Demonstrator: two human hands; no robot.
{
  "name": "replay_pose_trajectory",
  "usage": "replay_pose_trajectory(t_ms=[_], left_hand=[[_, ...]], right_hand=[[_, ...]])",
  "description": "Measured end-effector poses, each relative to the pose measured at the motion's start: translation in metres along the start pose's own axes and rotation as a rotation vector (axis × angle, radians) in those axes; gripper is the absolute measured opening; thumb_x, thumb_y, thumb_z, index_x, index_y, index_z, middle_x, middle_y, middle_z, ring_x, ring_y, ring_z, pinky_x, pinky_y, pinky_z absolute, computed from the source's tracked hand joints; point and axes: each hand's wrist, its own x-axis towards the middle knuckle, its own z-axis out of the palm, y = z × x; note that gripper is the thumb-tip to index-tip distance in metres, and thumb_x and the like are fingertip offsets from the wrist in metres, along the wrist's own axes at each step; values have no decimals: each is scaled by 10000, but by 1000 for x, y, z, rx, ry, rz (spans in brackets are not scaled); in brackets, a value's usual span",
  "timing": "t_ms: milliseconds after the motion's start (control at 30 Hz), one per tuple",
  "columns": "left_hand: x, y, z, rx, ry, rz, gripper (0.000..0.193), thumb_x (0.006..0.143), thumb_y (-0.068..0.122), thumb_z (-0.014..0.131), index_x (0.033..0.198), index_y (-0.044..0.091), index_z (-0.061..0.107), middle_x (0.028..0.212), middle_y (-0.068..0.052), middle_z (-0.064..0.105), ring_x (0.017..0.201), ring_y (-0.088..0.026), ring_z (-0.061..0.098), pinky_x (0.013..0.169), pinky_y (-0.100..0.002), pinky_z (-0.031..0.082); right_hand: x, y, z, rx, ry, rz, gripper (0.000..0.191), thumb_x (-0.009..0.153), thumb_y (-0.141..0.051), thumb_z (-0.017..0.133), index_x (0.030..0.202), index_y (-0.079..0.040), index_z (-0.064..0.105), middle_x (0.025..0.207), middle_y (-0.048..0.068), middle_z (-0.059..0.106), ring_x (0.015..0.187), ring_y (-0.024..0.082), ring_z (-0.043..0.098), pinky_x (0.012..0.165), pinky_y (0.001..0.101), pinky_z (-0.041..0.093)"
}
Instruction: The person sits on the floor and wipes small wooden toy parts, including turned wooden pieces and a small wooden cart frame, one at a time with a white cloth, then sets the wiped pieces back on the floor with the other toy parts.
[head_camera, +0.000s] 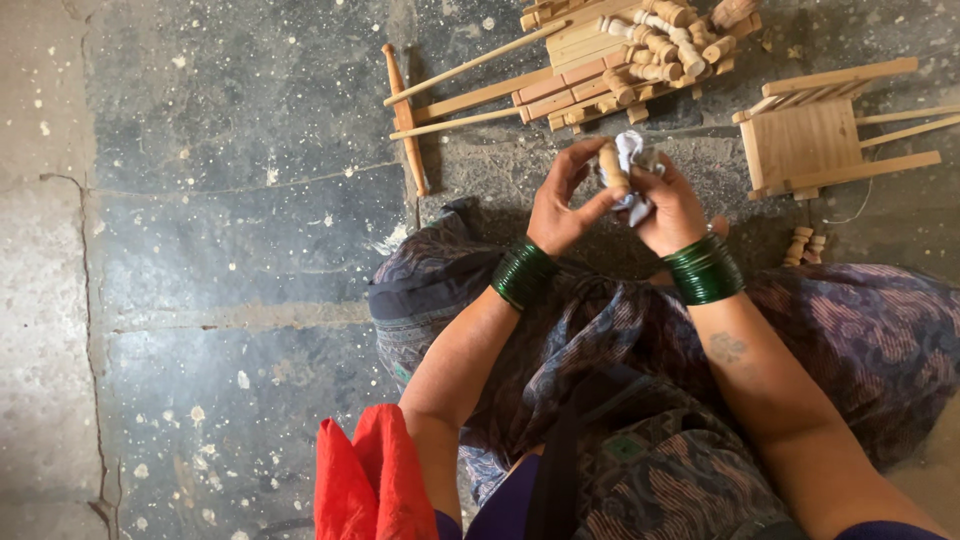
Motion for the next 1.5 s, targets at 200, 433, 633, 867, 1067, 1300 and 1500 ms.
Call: replay_pose_trajectory(t_ms=[200,433,633,867,1067,1300,1500], left_hand=[[0,9,-1,254,-111,-29,840,783,215,899,1457,64,420,1530,-190,513,1437,-310,506,1236,-486,412],[-1,-15,-4,4,-193,-154,1054,760,166,890,1589,95,243,1594,-226,395,1480,-353,437,1239,-512,369],[-9,-35,-4,-133,-154,-178,1010,797,200,890,1605,100,292,1585,-201,451,1457,-333,472,1197,-520,452],[1,-41,-11,-129,-83,-107,1031,795,253,878,1620,215,261,1557,-172,473,1342,-311,558,1106,-503,535],[-6,-33,-2,-6,-183,-99,1038,756,271,909,1605,204,316,1548,-140,482,1343,-300,560,1065,-479,575],[-1,-15,1,104,-171,-116,1040,732,256,921,1590,205,335,1572,-135,426,1330,-310,560,1008,-485,616],[-6,-2,7,307,-128,-30,1097,693,304,920,1571,195,272,1575,-156,356,1329,-325,533,966,-470,619]], right_hand=[[-10,-34,-10,-474,-67,-121,365,904,-167,754,1237,-114,612,1069,16,656,889,125,620,772,290,579],[-16,-45,-2,-1027,-4,-335,264,914,-89,718,1172,-125,679,1018,10,712,801,67,637,704,241,556],[-9,-43,3,-865,82,-274,258,950,-23,702,1182,-134,729,959,27,725,744,85,630,633,261,540],[-16,-44,-13,-512,-155,-95,217,910,-72,732,1119,-134,730,1047,41,738,880,108,683,743,279,590],[-5,-30,-10,-439,8,-249,212,973,-95,719,1180,-97,674,1121,41,713,943,122,678,833,308,610],[-18,-35,16,-159,-36,7,386,918,-160,715,1272,-83,584,1142,73,676,1027,189,707,854,334,628],[-15,-37,17,-801,80,-180,386,902,-195,783,1197,-79,562,1125,97,688,936,192,699,770,347,627]])
